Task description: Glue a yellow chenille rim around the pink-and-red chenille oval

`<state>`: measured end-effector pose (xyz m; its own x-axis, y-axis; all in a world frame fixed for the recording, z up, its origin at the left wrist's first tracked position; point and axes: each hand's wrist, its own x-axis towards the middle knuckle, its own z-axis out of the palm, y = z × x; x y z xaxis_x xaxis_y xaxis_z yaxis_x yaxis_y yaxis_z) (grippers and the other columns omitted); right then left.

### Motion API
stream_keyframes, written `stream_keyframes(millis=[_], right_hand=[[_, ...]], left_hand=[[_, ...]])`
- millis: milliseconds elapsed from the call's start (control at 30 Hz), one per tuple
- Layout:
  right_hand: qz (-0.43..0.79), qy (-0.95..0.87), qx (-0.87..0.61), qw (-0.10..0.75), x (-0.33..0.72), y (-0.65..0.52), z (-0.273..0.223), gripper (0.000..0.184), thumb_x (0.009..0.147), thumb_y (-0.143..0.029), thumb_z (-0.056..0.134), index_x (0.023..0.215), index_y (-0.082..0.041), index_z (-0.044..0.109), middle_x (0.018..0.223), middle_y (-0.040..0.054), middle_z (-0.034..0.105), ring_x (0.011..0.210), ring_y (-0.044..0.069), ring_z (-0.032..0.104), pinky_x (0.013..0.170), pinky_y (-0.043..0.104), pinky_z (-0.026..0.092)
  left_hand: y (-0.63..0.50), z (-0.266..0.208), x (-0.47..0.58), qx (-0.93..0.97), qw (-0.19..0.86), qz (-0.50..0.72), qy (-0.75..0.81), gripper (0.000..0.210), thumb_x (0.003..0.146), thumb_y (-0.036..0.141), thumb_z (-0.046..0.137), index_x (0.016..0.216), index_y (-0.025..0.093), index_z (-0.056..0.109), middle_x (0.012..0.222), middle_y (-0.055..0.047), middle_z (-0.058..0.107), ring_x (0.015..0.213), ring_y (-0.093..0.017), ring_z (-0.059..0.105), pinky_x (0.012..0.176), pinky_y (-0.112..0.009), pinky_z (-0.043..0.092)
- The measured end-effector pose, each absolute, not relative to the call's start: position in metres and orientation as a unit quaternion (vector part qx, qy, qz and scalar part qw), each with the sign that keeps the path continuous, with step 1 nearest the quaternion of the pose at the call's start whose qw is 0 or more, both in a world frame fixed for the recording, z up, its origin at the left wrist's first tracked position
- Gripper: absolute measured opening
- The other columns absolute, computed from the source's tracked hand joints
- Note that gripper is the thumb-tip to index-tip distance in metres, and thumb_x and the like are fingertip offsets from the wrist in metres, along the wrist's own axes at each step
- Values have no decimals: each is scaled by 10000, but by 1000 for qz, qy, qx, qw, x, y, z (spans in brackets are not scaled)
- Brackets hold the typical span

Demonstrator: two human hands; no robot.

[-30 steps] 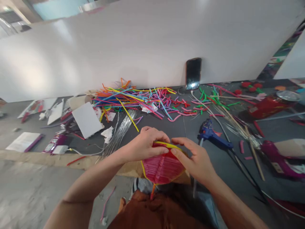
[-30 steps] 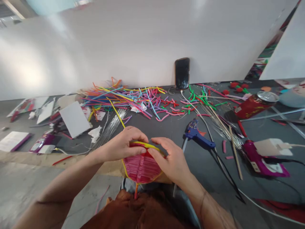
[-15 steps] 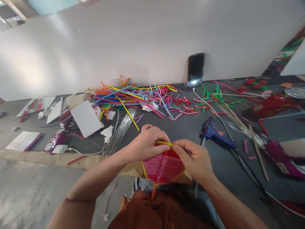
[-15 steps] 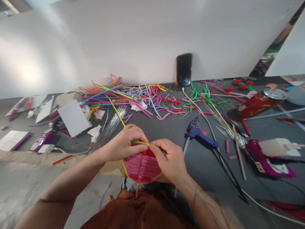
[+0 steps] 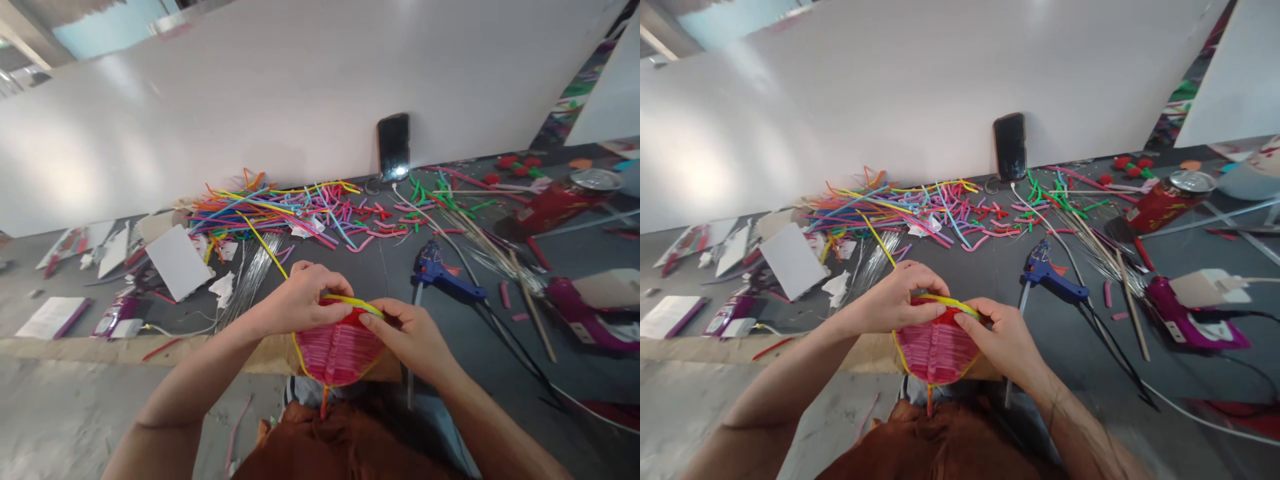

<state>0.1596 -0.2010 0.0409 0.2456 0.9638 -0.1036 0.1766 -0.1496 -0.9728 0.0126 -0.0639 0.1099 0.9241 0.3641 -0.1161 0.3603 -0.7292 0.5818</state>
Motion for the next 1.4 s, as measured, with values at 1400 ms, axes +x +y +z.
stream_keyframes(millis=[1400], right_hand=[[383,-441,-588,560,163,-194,36,204,910,-339,486,1040,-227,596,965,63,722,864,178,686,756,308,543]], left_hand=[[-59,113,16,934,303,-35,188,116,854,275,568,830,212,663,831,12,674,882,-156,586,1010,-434,223]])
